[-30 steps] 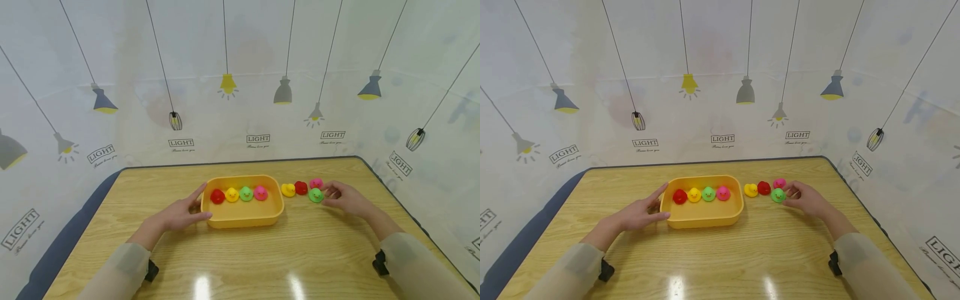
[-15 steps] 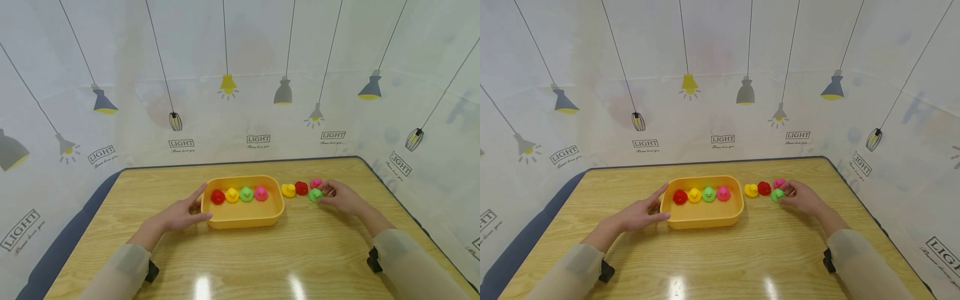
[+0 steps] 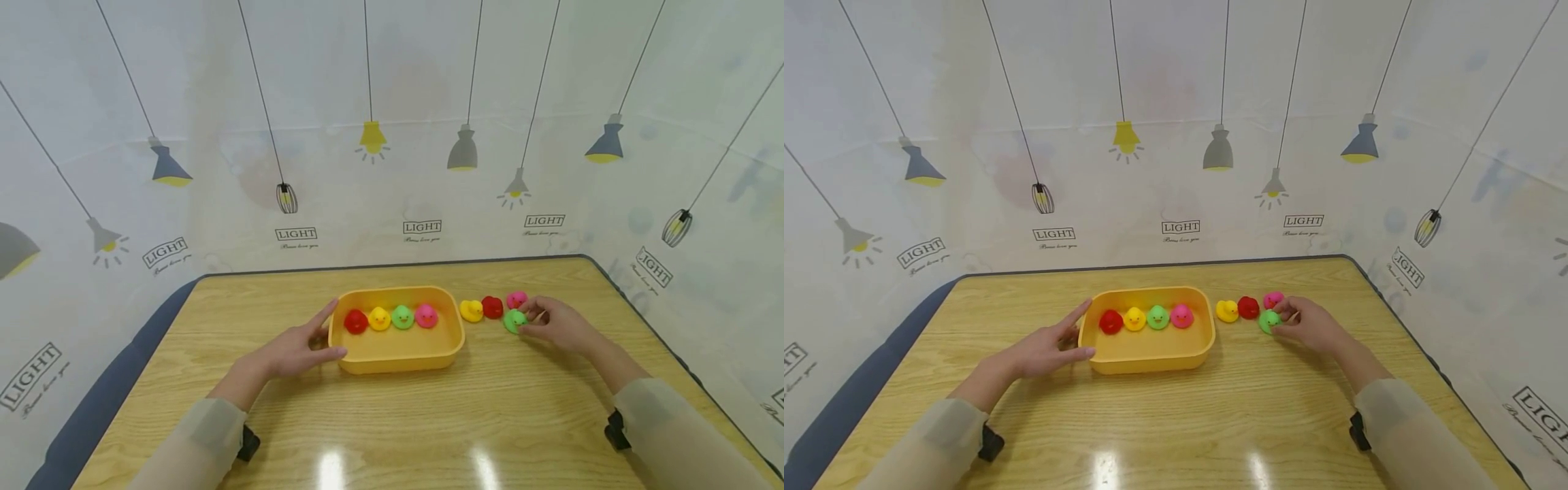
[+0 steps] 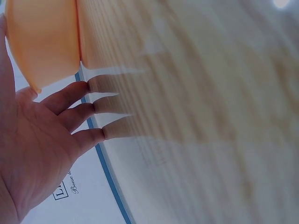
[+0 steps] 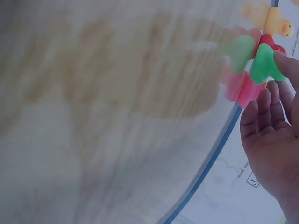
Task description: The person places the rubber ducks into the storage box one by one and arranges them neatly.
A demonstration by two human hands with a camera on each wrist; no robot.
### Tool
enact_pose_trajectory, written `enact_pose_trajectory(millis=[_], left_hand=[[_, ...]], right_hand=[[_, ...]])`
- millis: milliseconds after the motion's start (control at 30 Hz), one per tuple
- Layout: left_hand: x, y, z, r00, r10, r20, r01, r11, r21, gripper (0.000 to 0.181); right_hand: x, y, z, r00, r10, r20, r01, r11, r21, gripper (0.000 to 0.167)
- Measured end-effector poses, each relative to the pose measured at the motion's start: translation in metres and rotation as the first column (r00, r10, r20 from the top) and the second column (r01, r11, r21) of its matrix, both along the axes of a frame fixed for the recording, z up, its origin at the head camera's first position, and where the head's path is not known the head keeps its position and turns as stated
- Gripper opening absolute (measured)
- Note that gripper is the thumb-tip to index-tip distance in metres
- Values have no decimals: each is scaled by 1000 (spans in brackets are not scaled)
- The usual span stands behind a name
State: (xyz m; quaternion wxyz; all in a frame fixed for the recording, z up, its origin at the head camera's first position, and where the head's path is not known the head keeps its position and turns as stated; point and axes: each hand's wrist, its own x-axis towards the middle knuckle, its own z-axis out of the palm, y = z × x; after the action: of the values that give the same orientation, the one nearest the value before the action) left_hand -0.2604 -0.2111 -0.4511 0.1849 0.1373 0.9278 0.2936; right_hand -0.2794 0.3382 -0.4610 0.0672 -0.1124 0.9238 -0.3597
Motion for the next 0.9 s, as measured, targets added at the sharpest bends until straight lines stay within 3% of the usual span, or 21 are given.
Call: enact_pose_trajectory(millis=[200,367,500,900], left_hand=[[0,1,-1,1000,-2,-6,2,1000,-3,103],[-1,1,-2,1000,7,-5,-7,1000,-6,103],[-1,1,-2,1000,7,-8,-7,1000,-12,102],[-1,1,-2,1000,6,-11,-6,1000,-18,103]], right_hand=[[11,-10,9,1000,7,-28,-7,1000,-22,42],[19,-26,19,993,51,-106,-55,998,-37,40],[21,-43,25,984,75,-159,-83,996,-43,36],[23,-103,41,968,158,-197,-184,975,-121,34]])
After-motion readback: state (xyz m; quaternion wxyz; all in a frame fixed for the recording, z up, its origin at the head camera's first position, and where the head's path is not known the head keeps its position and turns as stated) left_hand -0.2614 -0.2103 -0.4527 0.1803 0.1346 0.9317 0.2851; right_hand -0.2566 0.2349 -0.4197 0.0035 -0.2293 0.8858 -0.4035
